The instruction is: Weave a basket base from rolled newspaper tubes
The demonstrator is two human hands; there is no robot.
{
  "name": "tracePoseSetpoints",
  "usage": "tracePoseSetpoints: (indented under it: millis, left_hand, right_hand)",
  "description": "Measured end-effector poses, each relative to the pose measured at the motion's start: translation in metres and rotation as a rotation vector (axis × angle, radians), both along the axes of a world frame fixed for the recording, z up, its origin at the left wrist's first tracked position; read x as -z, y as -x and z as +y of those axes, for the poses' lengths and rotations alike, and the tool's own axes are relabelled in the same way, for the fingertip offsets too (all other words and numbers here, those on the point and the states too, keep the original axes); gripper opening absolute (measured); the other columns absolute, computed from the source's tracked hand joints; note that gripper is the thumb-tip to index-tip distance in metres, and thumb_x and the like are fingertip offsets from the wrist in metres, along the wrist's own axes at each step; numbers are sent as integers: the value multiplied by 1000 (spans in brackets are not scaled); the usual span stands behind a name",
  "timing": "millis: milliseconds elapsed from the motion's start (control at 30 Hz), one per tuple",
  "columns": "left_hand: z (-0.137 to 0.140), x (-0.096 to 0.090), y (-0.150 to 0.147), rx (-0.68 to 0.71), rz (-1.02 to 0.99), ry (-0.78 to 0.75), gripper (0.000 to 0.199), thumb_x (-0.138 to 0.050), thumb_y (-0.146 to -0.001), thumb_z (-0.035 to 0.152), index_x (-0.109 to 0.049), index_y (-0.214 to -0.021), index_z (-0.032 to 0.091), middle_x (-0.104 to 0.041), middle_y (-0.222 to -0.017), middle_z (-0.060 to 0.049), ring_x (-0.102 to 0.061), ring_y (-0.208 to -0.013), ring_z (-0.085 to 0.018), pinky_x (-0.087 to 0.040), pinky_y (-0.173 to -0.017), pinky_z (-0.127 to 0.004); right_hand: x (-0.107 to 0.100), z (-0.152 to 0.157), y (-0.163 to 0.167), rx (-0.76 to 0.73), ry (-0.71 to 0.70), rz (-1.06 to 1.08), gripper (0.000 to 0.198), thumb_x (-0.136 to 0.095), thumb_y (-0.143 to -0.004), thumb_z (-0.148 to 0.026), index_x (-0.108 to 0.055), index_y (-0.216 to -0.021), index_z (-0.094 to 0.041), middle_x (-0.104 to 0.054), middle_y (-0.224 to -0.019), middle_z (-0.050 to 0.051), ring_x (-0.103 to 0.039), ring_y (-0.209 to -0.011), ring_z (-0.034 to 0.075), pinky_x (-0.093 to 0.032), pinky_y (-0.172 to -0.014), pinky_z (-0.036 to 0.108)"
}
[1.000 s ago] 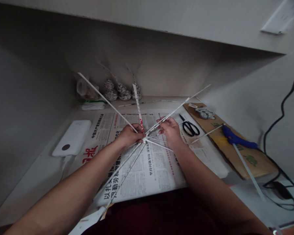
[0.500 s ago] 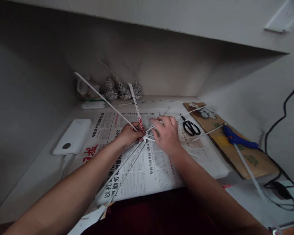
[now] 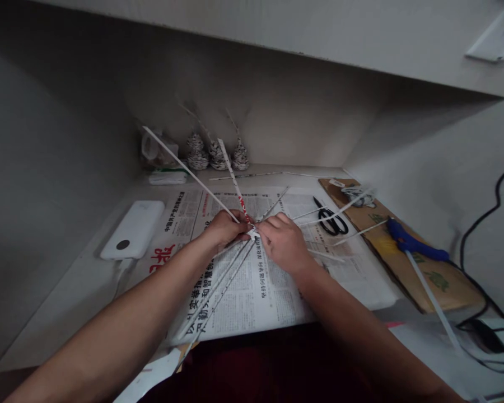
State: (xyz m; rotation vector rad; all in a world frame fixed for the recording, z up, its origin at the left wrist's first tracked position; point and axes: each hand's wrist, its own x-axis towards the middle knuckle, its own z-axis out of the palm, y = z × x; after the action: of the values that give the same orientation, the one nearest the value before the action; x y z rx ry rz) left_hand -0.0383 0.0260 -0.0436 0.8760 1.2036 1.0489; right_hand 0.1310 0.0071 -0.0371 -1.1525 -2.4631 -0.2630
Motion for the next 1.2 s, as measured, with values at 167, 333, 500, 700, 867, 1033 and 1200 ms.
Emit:
tracePoseSetpoints:
  millis: [167, 333, 500, 700, 867, 1033, 1200]
  left_hand:
    - [1, -4, 2, -17, -3, 40, 14, -73, -59, -1, -67, -63, 11, -64, -67, -1, -60, -59, -11, -55, -53, -22]
    - [2, -4, 1, -59, 23, 53, 13, -74, -62, 1, -65, -63, 11, -62, -65, -1, -59, -59, -10, -54, -49, -20]
    - [2, -5, 0, -84, 18, 58, 13, -70, -65, -1, -65, -64, 10, -63, -68, -2, -58, -58, -10, -54, -47, -20]
    - [2, -4, 3, -89, -15, 51, 15, -75, -60, 0, -65, -66, 11, -65, -71, -2, -60, -59, -11, -54, -47, -19]
    - [3, -1, 1, -82, -5, 29, 21, -74, -57, -3, -66, -70, 11, -64, -68, 0, -61, -57, -10, -54, -50, -19]
    - [2, -3, 0, -97, -12, 33, 22, -72, -59, -4, -68, -74, 11, -66, -70, 0, -61, -57, -10, -54, -49, -19]
    - [1, -6, 1, -59, -22, 34, 14, -77, -62, 4, -65, -64, 10, -63, -67, -1, -59, -58, -9, -54, -50, -19]
  right_hand:
    - [2, -2, 2, -5, 7, -14, 19, -48, -90, -16, -66, -84, -19, -63, -82, 6, -53, -82, 20, -38, -72, 30]
    - [5, -3, 1, 8, 101, 50, 21, -48, -89, -15, -68, -94, -20, -61, -84, 4, -55, -74, 17, -39, -67, 28]
    - [7, 0, -1, -30, 171, 115, 23, -47, -91, -15, -69, -97, -20, -63, -83, 4, -57, -80, 17, -42, -74, 28]
    - [9, 2, -3, -53, 200, 152, 27, -47, -91, -12, -68, -106, -21, -68, -94, 7, -59, -91, 19, -44, -81, 31]
    - [10, 3, -2, -61, 207, 139, 26, -47, -92, -13, -68, -105, -19, -69, -94, 7, -59, -89, 19, -44, -82, 31]
    - [8, 3, -2, -68, 226, 122, 25, -47, -91, -11, -69, -100, -18, -69, -93, 7, -59, -89, 19, -43, -81, 31]
    - [5, 3, -2, -69, 241, 130, 26, -47, -87, -7, -68, -98, -19, -68, -92, 6, -58, -90, 19, -43, -81, 30]
